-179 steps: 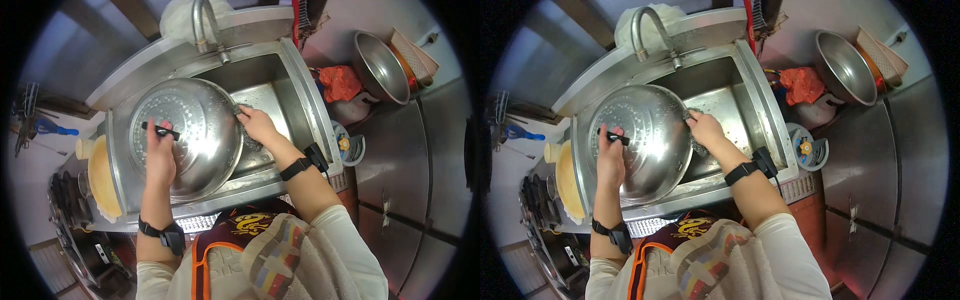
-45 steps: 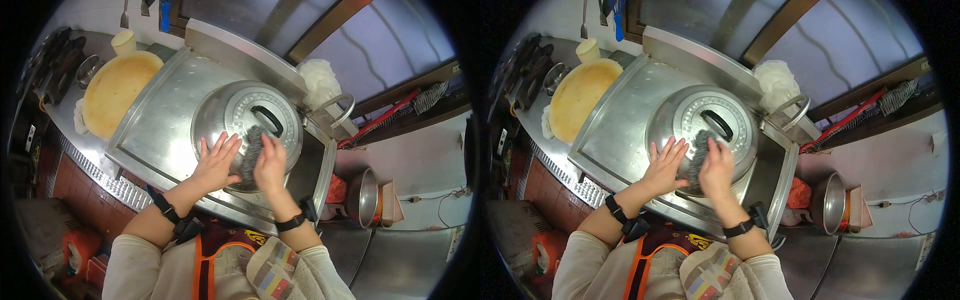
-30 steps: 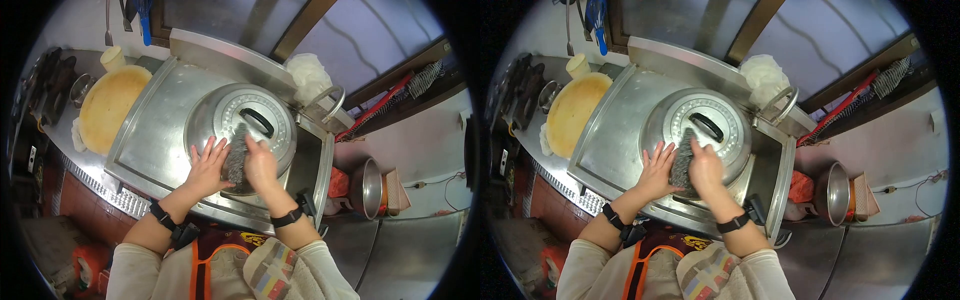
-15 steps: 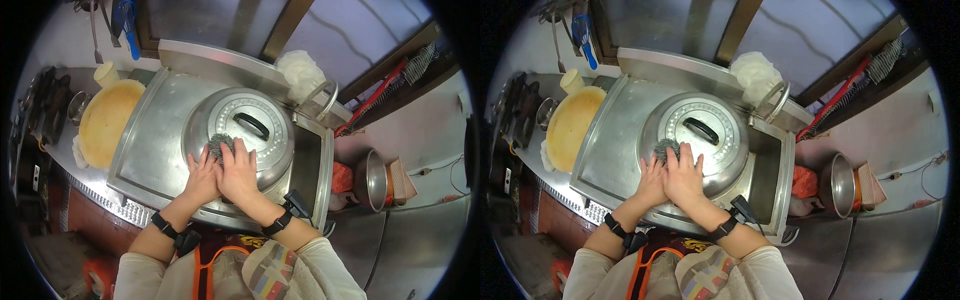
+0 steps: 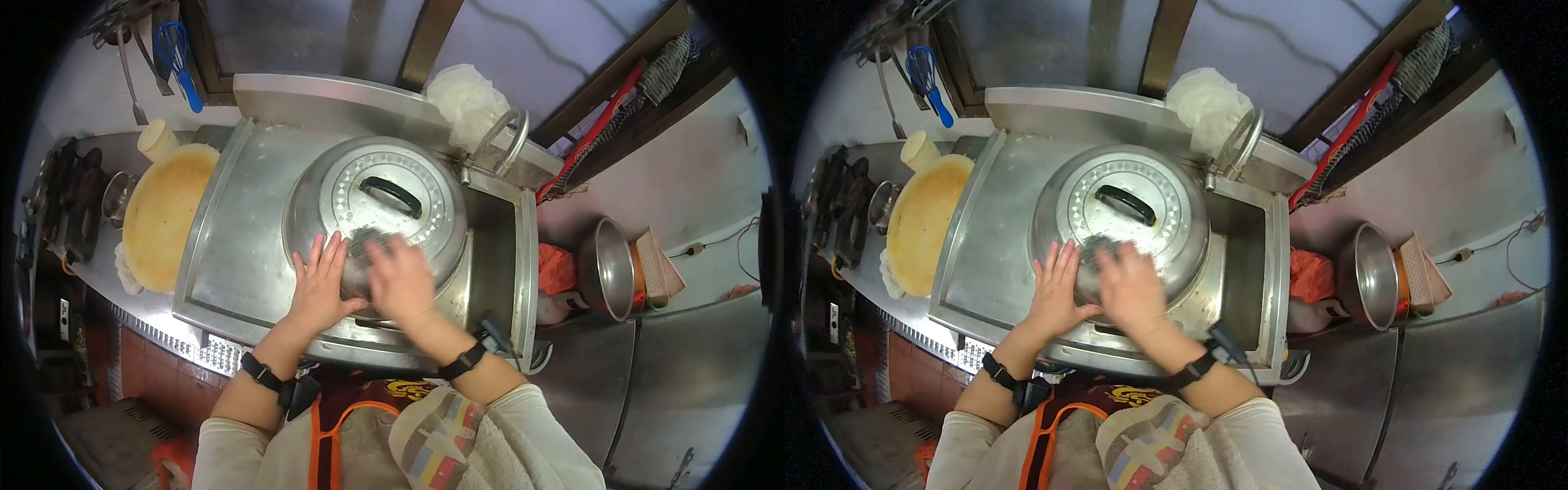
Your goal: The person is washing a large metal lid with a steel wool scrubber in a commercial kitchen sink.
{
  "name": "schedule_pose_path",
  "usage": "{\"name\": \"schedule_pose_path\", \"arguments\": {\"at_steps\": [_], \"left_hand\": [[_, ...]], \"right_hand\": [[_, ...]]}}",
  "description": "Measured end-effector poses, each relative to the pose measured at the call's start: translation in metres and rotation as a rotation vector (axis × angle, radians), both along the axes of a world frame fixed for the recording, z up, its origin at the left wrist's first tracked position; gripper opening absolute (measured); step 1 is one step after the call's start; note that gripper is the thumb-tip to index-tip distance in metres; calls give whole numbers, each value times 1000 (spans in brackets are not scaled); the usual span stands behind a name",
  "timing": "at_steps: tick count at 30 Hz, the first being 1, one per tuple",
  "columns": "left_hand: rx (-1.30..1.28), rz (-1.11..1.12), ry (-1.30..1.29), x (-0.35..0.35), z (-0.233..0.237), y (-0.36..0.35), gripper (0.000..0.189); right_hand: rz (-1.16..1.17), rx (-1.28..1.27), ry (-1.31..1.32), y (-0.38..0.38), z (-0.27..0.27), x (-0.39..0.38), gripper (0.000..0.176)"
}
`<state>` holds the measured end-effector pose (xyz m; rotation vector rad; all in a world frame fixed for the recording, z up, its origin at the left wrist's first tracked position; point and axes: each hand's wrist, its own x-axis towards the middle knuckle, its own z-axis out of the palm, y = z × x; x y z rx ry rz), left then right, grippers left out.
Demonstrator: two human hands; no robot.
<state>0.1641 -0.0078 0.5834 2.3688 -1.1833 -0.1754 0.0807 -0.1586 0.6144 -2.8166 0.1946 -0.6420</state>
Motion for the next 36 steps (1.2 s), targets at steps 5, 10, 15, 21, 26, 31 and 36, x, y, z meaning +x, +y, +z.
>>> {"name": "schedule_pose_path", "arguments": {"at_steps": [5,10,15,21,26,31,36], "left_hand": [[-52,23,120,-5,1,6,104],[-445,362,237,1,-32,32,77],[-517,817,747,15,-51,55,53],[-572,783,1059,17,-46,53,48],[-784,558,1352,22,-24,59,47],[-1186,176,1663,16,35,49,61],[-1141,-63,1719,-2,79,20,71]], "right_hand": [[-398,191,-38,-90,-5,-17,37],[-355,475,-130,-81,23,10,46],[-164,398,1,-72,36,57,57],[-241,440,20,-67,24,70,58],[-228,630,-65,-72,28,49,53],[-164,957,-192,-96,46,23,45],[-63,564,-201,-93,57,2,53]]}}
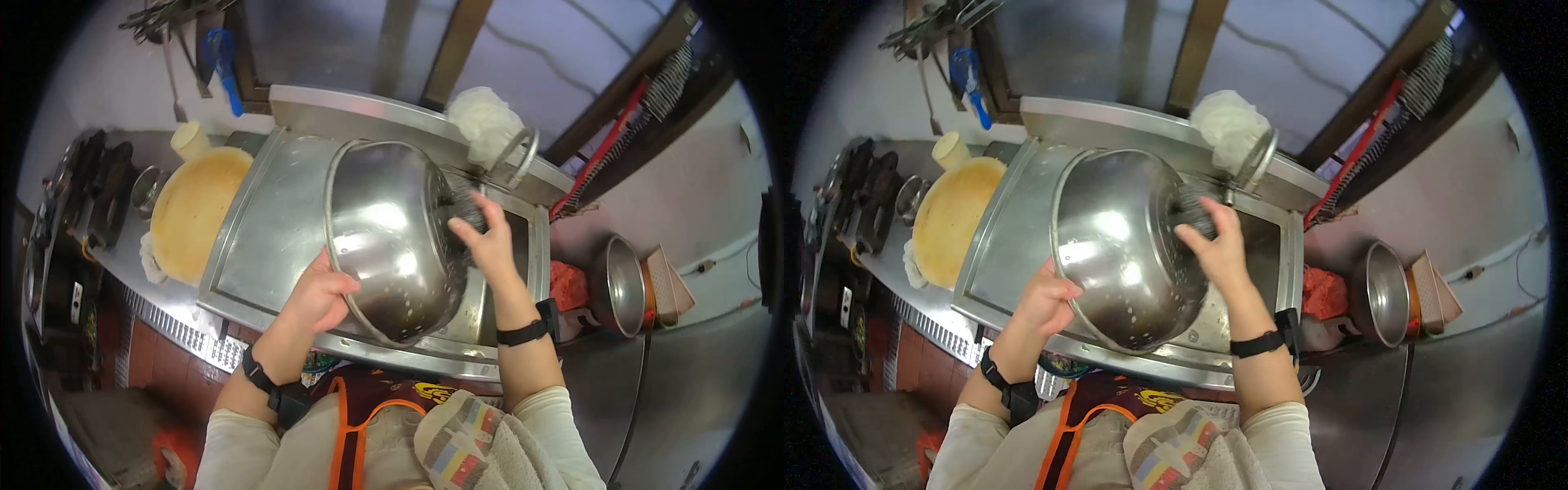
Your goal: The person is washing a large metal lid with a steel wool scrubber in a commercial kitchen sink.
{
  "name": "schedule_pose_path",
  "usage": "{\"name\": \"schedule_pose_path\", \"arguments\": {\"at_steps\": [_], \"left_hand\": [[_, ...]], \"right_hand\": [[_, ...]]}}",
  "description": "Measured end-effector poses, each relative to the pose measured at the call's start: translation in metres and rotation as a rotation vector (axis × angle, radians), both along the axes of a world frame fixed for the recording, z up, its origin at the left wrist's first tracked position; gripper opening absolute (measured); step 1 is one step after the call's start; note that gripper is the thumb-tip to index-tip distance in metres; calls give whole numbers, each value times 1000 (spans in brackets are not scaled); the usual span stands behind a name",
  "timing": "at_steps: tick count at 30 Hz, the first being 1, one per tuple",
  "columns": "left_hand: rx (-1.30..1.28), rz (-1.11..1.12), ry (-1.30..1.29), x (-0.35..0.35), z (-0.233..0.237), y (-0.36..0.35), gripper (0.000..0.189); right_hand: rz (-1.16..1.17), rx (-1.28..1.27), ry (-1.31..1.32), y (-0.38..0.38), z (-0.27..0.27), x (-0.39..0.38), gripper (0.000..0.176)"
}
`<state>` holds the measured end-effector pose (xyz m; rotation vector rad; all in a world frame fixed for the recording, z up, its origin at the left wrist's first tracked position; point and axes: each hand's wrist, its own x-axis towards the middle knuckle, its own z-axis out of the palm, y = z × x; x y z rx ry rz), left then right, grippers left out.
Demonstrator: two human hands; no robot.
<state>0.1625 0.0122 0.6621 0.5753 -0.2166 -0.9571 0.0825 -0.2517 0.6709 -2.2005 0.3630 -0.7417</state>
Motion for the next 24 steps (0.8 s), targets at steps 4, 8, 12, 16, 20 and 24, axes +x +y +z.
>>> {"name": "schedule_pose_path", "arguments": {"at_steps": [4,8,12,16,20,24], "left_hand": [[67,-9,-99,-25,17,-24,75],[244,-32,-298,-43,18,-39,72],[439,-157,-765,-59,17,-41,63],[554,-262,-784,-64,25,-38,54],[500,-157,-608,-45,6,-29,44],[609,-76,-616,-40,3,-15,39]], "right_hand": [[86,-269,-99,59,34,-20,36],[155,-607,-117,104,49,-33,34],[-245,-562,-5,60,86,-1,23],[-214,-475,-32,24,98,13,22],[-43,-619,-83,102,55,-27,34],[10,-651,-157,122,49,-32,39]]}}
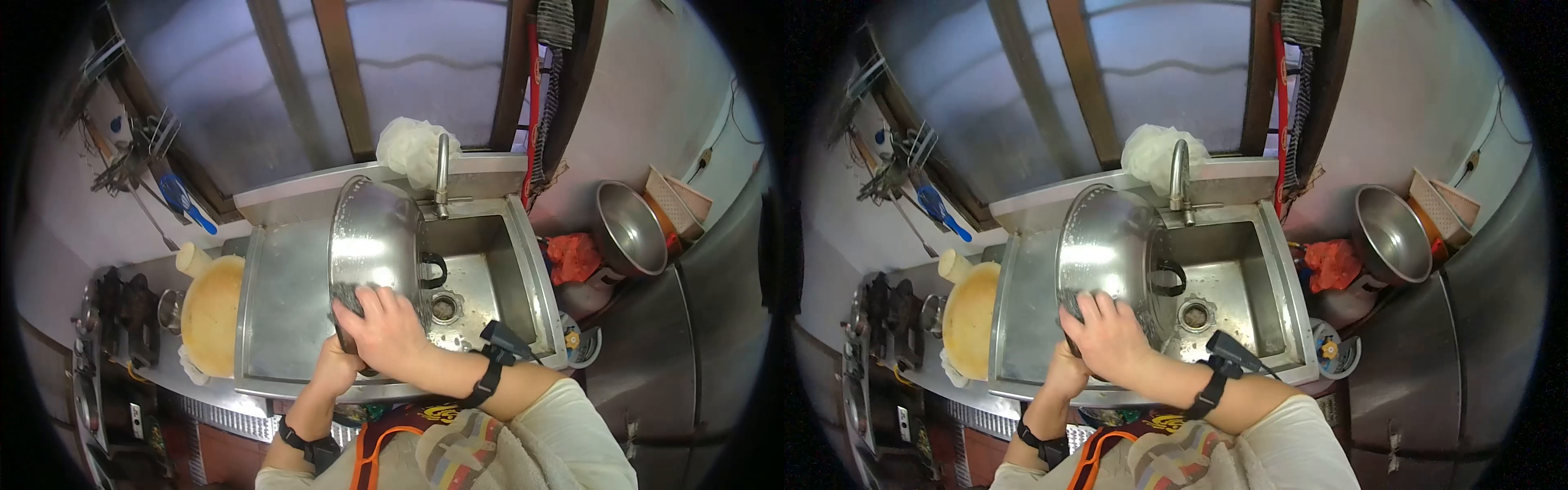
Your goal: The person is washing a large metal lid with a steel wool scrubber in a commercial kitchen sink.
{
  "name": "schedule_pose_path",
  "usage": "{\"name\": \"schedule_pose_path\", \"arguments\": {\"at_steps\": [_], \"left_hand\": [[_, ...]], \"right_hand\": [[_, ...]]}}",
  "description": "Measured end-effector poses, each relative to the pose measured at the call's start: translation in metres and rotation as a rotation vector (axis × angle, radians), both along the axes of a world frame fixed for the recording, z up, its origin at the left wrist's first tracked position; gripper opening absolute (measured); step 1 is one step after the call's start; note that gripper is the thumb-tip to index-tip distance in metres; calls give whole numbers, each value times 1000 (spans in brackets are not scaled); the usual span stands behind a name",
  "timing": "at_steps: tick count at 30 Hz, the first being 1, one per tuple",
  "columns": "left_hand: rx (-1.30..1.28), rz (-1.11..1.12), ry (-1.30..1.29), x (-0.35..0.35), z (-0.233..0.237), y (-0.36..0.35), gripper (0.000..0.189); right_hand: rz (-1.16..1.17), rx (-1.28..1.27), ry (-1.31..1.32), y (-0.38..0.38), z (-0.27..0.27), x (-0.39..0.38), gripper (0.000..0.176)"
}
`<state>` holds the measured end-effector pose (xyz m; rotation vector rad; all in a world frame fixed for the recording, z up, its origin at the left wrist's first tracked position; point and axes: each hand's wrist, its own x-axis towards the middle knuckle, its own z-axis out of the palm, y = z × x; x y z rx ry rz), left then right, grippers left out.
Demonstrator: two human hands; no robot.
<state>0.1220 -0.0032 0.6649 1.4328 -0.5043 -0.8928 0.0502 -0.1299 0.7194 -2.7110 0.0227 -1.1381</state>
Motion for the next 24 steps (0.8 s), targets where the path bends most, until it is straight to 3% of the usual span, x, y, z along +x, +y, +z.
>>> {"name": "schedule_pose_path", "arguments": {"at_steps": [6,10,12,17,20,21,24], "left_hand": [[130,-49,-192,-13,2,12,29],[117,-72,-179,-17,10,31,36],[127,-50,-138,-17,18,43,51],[-382,163,212,-5,16,81,83],[-573,325,230,-11,32,87,85],[-607,243,235,-2,23,101,82],[-702,367,320,10,4,115,78]], "right_hand": [[-202,276,216,-93,67,75,20],[-203,569,504,-160,79,95,28],[-162,593,550,-185,70,95,32],[-51,831,462,-193,32,104,33],[55,1199,452,-175,6,97,30],[80,1297,392,-174,-22,99,32],[160,1706,436,-158,-70,79,37]]}}
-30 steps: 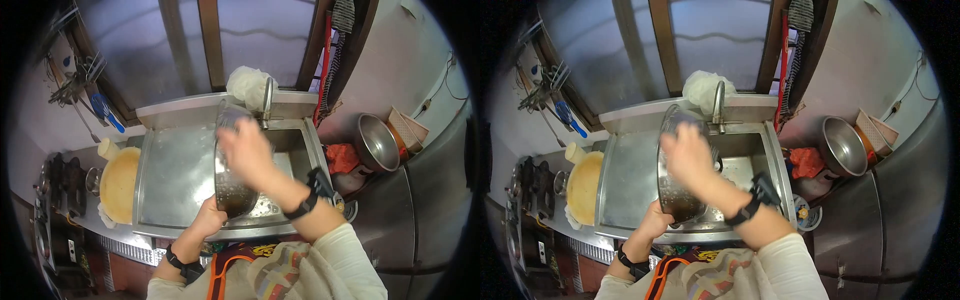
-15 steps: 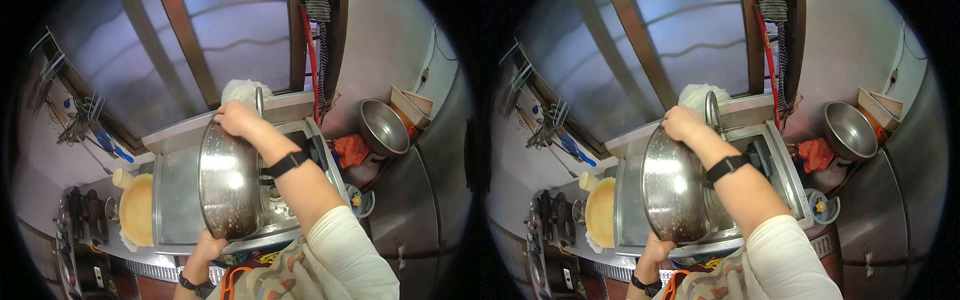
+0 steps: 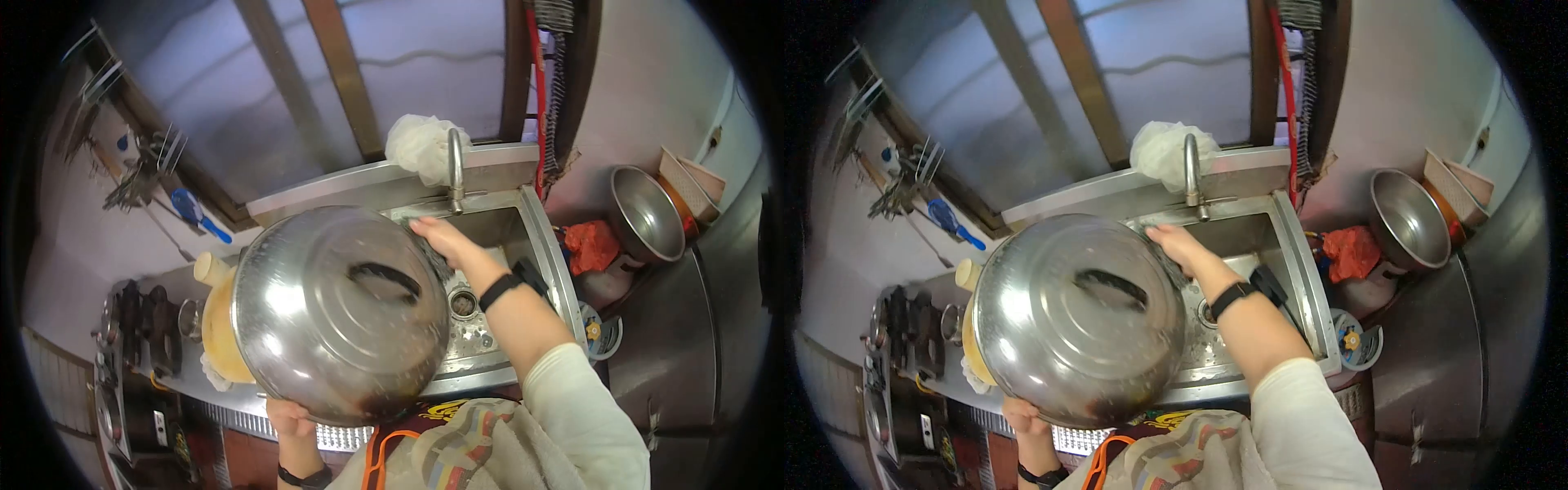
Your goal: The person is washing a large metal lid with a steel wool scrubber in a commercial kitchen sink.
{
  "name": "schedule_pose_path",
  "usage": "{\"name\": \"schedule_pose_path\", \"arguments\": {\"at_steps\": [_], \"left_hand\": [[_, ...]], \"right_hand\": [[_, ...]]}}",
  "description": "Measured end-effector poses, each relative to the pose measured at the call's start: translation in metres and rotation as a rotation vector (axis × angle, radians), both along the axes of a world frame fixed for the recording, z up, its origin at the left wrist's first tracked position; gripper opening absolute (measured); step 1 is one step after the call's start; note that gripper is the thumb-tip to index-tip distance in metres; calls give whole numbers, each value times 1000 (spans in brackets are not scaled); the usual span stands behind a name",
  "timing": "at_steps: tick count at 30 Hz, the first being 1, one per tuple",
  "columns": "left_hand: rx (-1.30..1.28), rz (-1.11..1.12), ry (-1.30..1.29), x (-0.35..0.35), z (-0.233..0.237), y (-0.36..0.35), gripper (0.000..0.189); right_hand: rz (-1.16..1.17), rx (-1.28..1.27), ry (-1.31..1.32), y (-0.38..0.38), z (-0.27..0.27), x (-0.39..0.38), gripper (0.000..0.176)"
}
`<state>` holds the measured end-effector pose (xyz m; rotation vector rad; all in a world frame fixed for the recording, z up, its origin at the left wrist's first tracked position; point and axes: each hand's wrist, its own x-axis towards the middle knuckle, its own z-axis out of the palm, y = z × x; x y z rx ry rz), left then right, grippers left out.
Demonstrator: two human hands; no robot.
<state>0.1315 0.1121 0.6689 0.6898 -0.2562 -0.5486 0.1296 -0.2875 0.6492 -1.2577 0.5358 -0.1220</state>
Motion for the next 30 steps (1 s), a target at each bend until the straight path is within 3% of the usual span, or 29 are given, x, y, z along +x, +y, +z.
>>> {"name": "schedule_pose_path", "arguments": {"at_steps": [1,5,6,8,10,13,16,17,19,21,24,30], "left_hand": [[-52,72,135,2,-7,4,72],[-228,-35,207,11,5,-17,74],[-237,-8,211,12,4,-23,74],[-252,65,211,15,3,-36,73],[-264,155,214,17,1,-50,71],[-214,174,257,21,0,-52,70],[-191,214,311,25,-8,-51,67],[-189,224,324,26,-10,-48,67],[-184,192,332,22,-12,-39,67],[-165,212,283,17,-16,-36,71],[-203,195,303,18,-14,-32,71],[-129,245,206,25,-13,-34,70]], "right_hand": [[-61,40,-15,10,-11,-13,37],[-203,347,-207,68,-30,-37,44],[-212,295,-251,82,-28,-36,48],[-312,-27,-309,108,-18,-38,48],[-418,-743,-320,150,-5,-53,39],[-262,-858,-550,179,1,-66,39],[-157,-1358,-471,167,23,-73,39],[-226,-1312,-425,155,20,-68,39],[-313,-890,-105,119,5,-50,38],[-302,-757,-139,82,0,-41,33],[-374,-786,-95,91,9,-49,33],[-126,-771,-31,163,19,-97,29]]}}
